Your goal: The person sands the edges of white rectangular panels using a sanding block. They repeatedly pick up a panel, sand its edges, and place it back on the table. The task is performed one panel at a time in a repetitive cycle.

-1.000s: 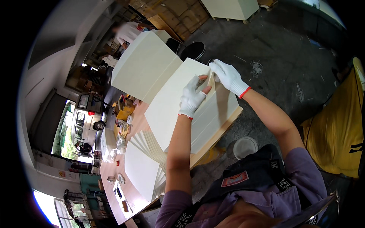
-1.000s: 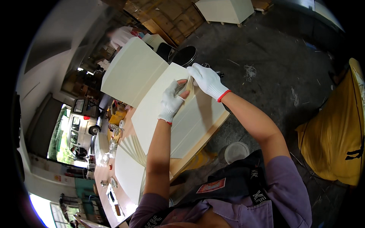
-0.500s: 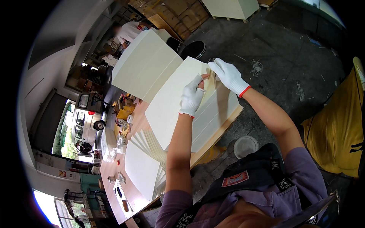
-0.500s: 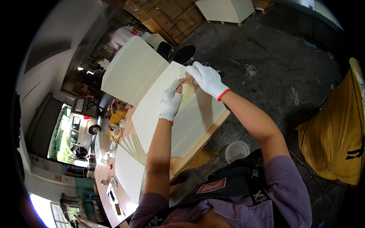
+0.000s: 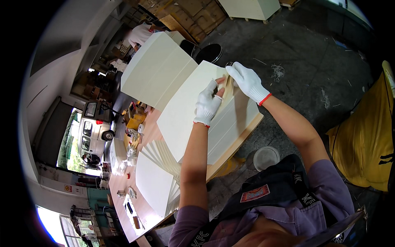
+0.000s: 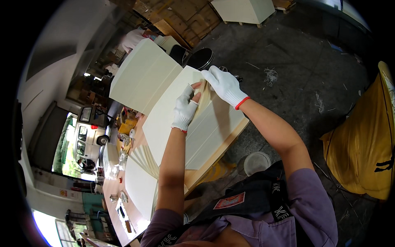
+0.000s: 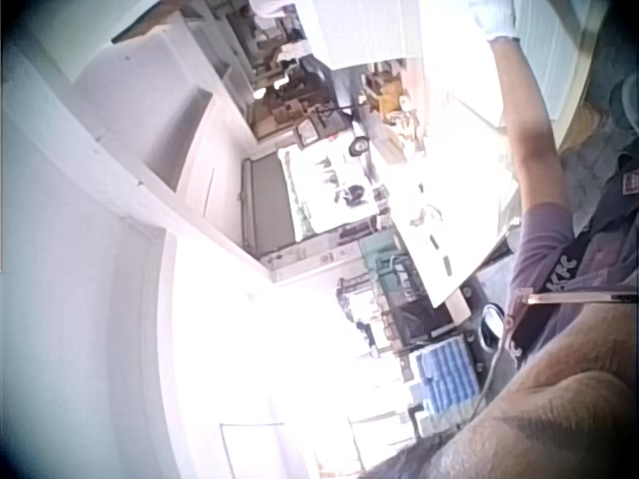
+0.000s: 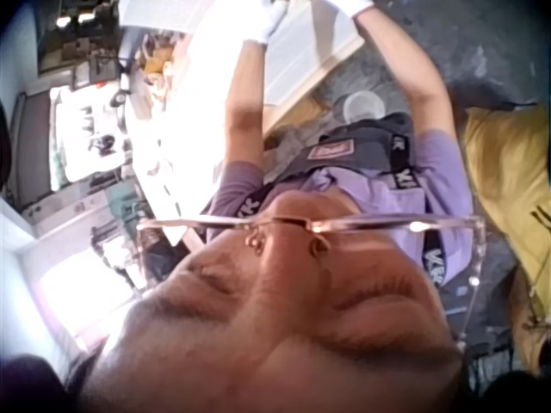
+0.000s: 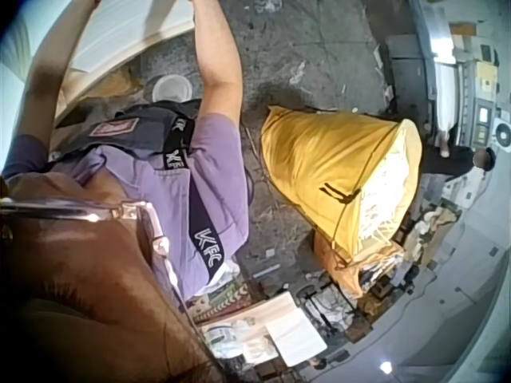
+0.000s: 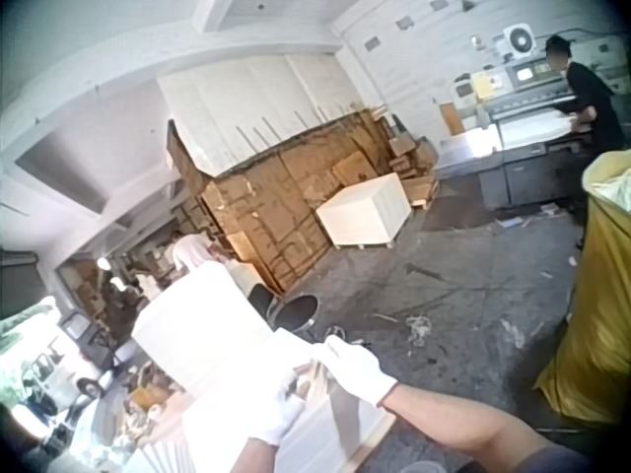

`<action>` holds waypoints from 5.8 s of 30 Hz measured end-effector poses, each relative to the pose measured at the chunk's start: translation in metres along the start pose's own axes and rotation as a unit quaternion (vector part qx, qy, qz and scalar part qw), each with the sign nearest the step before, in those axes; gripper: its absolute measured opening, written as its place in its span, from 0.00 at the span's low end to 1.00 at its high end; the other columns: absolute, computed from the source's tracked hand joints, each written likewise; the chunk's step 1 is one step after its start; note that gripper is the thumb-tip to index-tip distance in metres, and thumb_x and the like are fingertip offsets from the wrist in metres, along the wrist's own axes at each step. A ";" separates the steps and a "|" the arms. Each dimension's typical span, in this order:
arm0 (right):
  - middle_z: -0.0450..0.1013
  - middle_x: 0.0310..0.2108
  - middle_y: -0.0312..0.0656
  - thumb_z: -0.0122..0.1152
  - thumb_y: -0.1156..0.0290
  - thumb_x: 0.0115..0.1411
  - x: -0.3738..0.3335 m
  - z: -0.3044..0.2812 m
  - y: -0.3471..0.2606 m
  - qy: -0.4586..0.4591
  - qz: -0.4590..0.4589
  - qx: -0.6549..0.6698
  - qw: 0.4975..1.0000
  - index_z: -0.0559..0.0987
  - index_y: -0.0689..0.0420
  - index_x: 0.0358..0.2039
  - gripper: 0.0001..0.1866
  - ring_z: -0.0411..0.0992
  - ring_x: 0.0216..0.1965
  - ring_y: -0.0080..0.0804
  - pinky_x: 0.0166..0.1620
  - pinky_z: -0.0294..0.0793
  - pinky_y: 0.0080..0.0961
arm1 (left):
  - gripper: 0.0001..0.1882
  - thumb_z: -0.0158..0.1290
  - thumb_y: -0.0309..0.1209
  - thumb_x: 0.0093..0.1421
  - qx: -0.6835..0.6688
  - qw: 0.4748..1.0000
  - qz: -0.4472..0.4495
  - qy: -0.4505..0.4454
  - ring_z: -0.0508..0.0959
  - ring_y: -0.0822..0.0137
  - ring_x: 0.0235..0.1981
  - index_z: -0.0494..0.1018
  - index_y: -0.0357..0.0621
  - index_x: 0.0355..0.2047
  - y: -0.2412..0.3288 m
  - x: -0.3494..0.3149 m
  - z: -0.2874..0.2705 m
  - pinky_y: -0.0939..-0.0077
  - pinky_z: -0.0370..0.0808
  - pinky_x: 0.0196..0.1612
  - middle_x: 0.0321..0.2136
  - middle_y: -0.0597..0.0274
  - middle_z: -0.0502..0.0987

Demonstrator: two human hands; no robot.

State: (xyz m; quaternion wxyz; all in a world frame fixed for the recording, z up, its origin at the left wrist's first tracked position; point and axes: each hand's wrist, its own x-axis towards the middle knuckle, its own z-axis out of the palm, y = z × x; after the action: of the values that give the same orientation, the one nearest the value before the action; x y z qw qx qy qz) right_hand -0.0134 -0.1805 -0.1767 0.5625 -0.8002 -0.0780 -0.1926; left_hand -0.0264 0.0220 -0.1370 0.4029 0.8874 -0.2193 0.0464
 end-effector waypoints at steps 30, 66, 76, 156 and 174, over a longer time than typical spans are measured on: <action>0.79 0.28 0.46 0.47 0.40 0.74 -0.001 0.002 0.001 0.013 0.005 0.020 1.000 0.74 0.55 0.36 0.28 0.79 0.33 0.47 0.40 0.73 0.43 | 0.15 0.60 0.32 0.68 0.074 0.997 0.037 -0.003 0.83 0.61 0.38 0.78 0.49 0.54 -0.009 0.001 0.005 0.69 0.78 0.45 0.39 0.55 0.83; 0.80 0.35 0.47 0.54 0.45 0.69 0.007 -0.049 -0.004 -0.082 -0.249 -0.354 0.898 0.82 0.53 0.37 0.23 0.80 0.38 0.45 0.41 0.79 0.42 | 0.25 0.60 0.33 0.60 0.228 0.973 0.026 0.010 0.83 0.49 0.49 0.77 0.60 0.59 0.021 0.014 0.008 0.60 0.80 0.52 0.51 0.58 0.83; 0.78 0.35 0.47 0.42 0.42 0.74 -0.002 -0.015 -0.001 -0.059 0.038 -0.002 0.997 0.79 0.53 0.43 0.27 0.77 0.40 0.49 0.44 0.72 0.43 | 0.23 0.62 0.34 0.64 0.019 0.999 0.024 -0.027 0.83 0.55 0.55 0.78 0.49 0.60 -0.007 0.010 0.006 0.64 0.78 0.58 0.55 0.51 0.83; 0.81 0.30 0.49 0.55 0.39 0.66 -0.014 -0.043 0.026 -0.078 -0.097 -0.277 0.953 0.83 0.55 0.40 0.28 0.81 0.36 0.49 0.41 0.78 0.44 | 0.21 0.60 0.34 0.57 0.284 0.944 0.160 0.044 0.82 0.54 0.49 0.81 0.59 0.53 0.017 -0.007 0.017 0.59 0.82 0.49 0.53 0.63 0.81; 0.79 0.38 0.46 0.44 0.43 0.74 -0.006 -0.016 0.011 -0.054 0.034 0.010 0.998 0.81 0.51 0.52 0.28 0.76 0.39 0.42 0.45 0.73 0.37 | 0.21 0.63 0.36 0.64 0.083 0.996 0.011 -0.026 0.83 0.54 0.54 0.80 0.55 0.58 0.005 0.008 0.014 0.65 0.78 0.58 0.56 0.58 0.82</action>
State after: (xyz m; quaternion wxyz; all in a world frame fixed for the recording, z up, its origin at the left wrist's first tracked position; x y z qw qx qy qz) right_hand -0.0186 -0.1992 -0.1843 0.5712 -0.8063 -0.0831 -0.1294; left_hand -0.0222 0.0062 -0.1409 0.3213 0.9164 -0.2344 0.0457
